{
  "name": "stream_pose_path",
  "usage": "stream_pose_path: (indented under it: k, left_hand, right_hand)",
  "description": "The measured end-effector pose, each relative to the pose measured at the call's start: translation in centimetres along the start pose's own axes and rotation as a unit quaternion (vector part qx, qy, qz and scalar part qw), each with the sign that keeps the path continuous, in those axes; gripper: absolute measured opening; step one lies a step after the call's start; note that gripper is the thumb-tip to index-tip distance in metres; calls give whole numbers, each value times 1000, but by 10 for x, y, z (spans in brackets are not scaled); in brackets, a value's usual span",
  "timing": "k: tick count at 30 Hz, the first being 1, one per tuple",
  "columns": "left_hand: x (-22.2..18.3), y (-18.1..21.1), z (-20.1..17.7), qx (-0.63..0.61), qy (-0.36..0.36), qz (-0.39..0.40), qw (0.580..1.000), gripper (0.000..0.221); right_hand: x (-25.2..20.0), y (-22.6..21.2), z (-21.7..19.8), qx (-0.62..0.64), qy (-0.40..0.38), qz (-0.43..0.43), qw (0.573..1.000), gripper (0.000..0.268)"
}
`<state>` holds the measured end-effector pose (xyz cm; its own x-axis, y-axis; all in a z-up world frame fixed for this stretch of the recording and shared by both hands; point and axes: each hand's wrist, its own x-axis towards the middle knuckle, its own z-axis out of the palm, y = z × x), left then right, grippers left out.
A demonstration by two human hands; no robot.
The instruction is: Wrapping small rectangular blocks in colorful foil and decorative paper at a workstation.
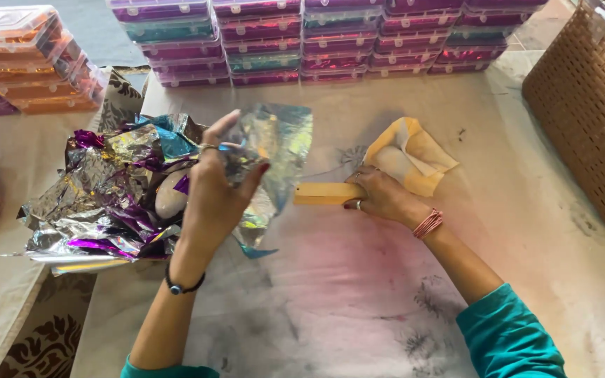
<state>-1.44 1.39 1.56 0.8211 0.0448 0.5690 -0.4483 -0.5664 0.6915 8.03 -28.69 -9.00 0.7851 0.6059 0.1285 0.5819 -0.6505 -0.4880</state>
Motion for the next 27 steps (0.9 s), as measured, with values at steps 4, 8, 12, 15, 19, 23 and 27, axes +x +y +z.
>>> stream_pose_path:
  k: [4,8,12,15,19,23,27]
  left_hand:
    - [-5,6,28,-172,-104,-52,978,72]
    - [-33,-10,93,-455,-185,-124,862,67]
    - [-46,-60,139,-287,-147,-58,945,63]
    - [-43,-104,149,-143,-110,-110,978,74]
    - [-36,-93,121,239,26,127,962,91]
    - [-31,-57,104,232,-2,94,968,69]
    - [-41,-86,125,189,-117,22,975,42]
  right_hand:
    - [-11,43,14,-59,34,-18,998,37]
    - [-40,87,6,-129,51,17,990,25]
    - [-65,53,-21,-123,71,109,984,39]
    - [-77,65,-17,-110,106,124,980,53]
    - [-79,75,-11,-101,147,76,981,55]
    - [-80,73,-8,-74,161,58,982,51]
    - [-82,71,-2,-62,188,40,979,48]
